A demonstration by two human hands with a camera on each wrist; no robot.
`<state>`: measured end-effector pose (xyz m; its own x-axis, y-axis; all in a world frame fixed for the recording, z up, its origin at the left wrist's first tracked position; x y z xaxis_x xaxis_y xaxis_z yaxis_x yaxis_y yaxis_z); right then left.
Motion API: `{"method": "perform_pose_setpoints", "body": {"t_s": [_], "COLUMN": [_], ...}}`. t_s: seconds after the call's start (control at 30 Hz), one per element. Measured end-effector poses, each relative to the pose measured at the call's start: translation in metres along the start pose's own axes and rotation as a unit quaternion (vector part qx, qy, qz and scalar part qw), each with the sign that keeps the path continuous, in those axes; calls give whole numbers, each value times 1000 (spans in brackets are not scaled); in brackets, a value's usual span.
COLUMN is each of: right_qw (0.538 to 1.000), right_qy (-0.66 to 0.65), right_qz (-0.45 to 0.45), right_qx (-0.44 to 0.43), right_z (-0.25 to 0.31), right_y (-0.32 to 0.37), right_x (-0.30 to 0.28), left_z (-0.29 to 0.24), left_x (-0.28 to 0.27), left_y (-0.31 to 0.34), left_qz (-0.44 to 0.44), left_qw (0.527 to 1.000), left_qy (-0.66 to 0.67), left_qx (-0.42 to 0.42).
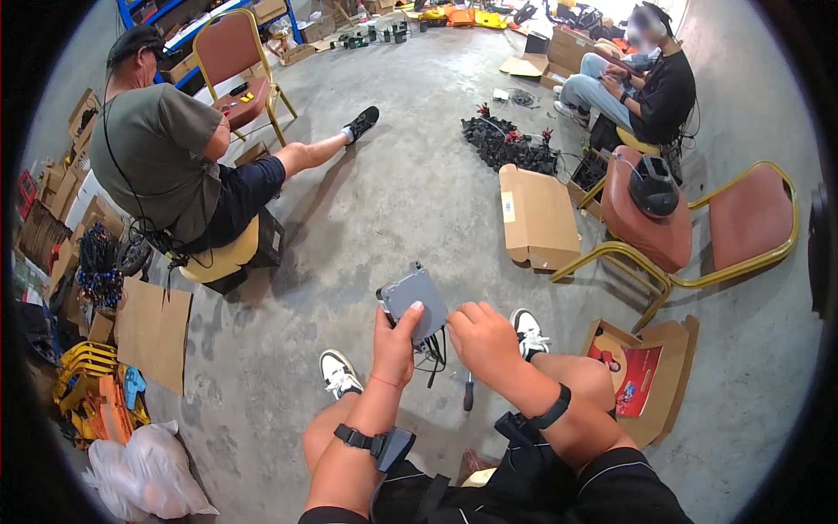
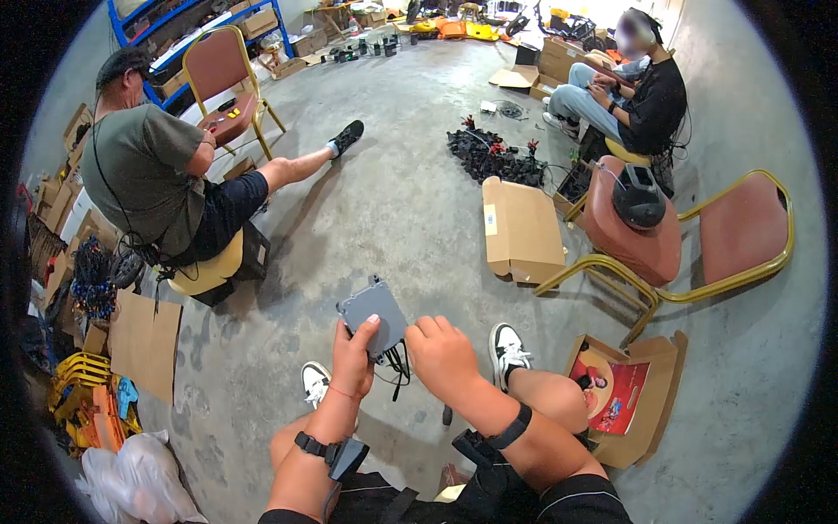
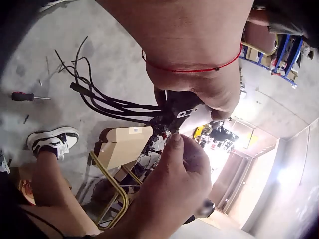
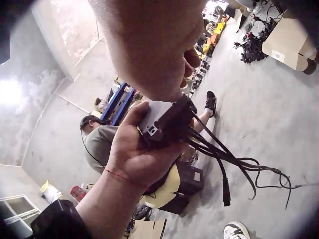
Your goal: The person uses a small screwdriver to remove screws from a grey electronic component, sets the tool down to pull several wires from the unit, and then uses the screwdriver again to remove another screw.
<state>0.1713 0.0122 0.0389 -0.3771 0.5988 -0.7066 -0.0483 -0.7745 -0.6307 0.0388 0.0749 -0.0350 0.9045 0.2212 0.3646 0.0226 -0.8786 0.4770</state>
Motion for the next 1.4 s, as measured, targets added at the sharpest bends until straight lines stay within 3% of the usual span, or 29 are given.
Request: {"method": "perform_pose_setpoints", "body": {"t_s": [1.4], "right_qw": [1000], "right_qy": [18], "right_qz": [13], "right_qx": [-14], "right_z": [0], "right_y": [2], "right_x": [5], "left_z": [3], "left_x": [0], "left_y": [2], "left_qz": [14], "left_qw": [997], "left_qy": [-65], "left_qx": [25]}}
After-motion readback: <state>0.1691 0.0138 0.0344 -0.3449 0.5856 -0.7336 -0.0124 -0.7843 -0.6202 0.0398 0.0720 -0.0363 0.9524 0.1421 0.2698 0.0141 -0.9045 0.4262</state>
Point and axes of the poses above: each hand's wrist, its own y-axis away from the middle knuckle, its own x-axis out of the palm, z = x × y, the point moved 7 cm from there along -y, towards the middle knuckle, and after that the axes turned 15 degrees about -z, right-handed, at the moved point
